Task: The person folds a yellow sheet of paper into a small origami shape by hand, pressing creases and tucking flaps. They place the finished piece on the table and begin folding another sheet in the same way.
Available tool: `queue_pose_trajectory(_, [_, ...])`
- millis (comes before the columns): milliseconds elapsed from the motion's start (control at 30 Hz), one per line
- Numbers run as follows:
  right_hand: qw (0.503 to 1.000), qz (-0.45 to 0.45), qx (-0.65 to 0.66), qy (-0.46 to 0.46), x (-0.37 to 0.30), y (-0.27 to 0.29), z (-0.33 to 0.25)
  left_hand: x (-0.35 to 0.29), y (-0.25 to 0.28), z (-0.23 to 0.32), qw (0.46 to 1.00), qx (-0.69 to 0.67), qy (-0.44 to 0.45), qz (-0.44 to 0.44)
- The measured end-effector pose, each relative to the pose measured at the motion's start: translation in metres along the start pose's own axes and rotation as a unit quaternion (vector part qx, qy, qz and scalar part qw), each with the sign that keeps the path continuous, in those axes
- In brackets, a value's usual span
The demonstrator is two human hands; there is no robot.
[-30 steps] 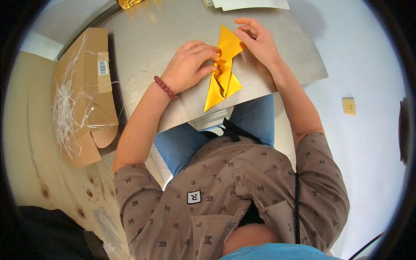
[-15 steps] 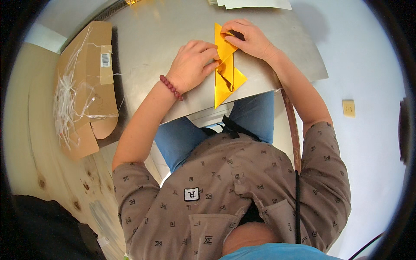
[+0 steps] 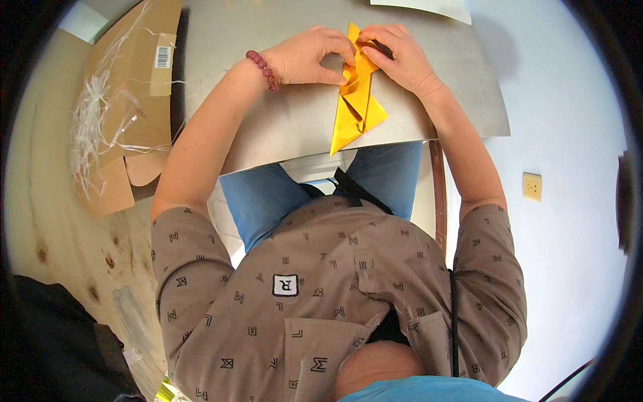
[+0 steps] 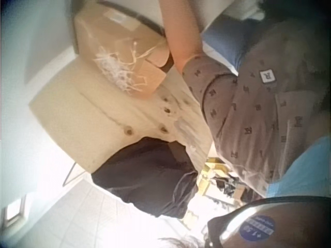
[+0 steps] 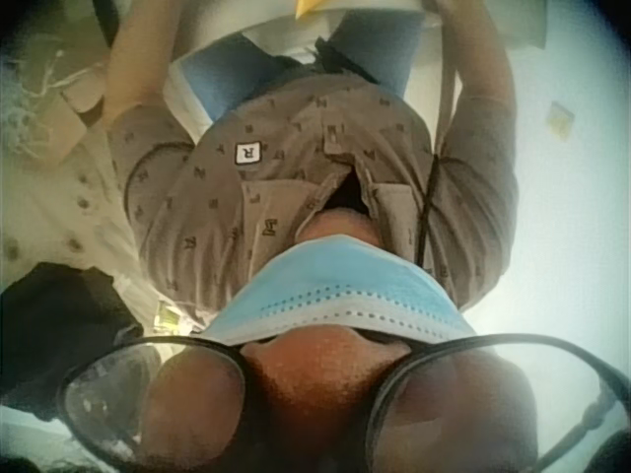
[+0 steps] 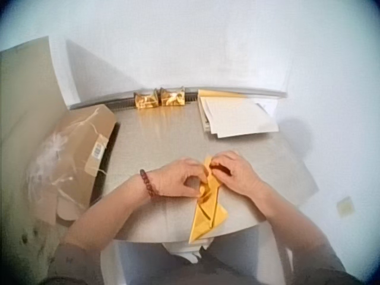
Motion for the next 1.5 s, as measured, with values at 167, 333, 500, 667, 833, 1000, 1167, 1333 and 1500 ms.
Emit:
queue_pose_trajectory(167, [1.000, -0.005, 0.006, -0.003, 0.000, 0.001, 0.001, -0.002, -0.001, 0.000, 1.000, -0.001, 0.000, 0.011])
queue_pose_trajectory(333, [1.000, -0.008, -0.001, -0.007, 0.000, 0.002, -0.002, -0.003, -0.004, 0.000, 1.000, 0.014, 0.012, 0.020])
queue_pose_trajectory(500, [0.999, -0.007, -0.043, 0.019, -0.003, 0.008, -0.005, -0.003, -0.004, 0.003, 0.997, 0.053, -0.032, 0.033])
queue_pose_trajectory(667, [0.995, -0.030, -0.089, 0.036, -0.017, 0.016, -0.013, -0.003, -0.006, 0.005, 0.997, 0.071, 0.002, 0.016])
queue_pose_trajectory(833, [0.990, -0.061, -0.116, 0.046, -0.029, 0.024, -0.023, -0.004, -0.007, 0.006, 0.995, 0.096, 0.020, 0.019])
queue_pose_trajectory(1000, [0.990, -0.094, -0.102, 0.040, -0.043, 0.031, -0.035, -0.005, -0.008, 0.004, 0.995, 0.089, 0.027, 0.023])
queue_pose_trajectory(1167, [0.990, -0.115, -0.065, 0.054, -0.058, 0.040, -0.052, -0.003, -0.007, -0.001, 0.997, 0.076, 0.024, 0.015])
queue_pose_trajectory(1333, [0.990, -0.122, -0.018, 0.066, -0.077, 0.050, -0.081, -0.004, -0.008, -0.003, 0.996, 0.090, 0.020, 0.022])
queue_pose_trajectory(1500, [0.991, -0.119, 0.019, 0.057, -0.093, 0.064, -0.107, -0.004, -0.007, -0.003, 0.995, 0.091, 0.022, 0.019])
Point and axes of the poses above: each hand's wrist, its own x-axis towards the middle knuckle, its own y-axis out of the back of the hand, z = x × y, the point moved 4 cm from there along x, towards the middle knuckle, and after that the axes turned 14 degrees about -x, right-handed, at the moved point
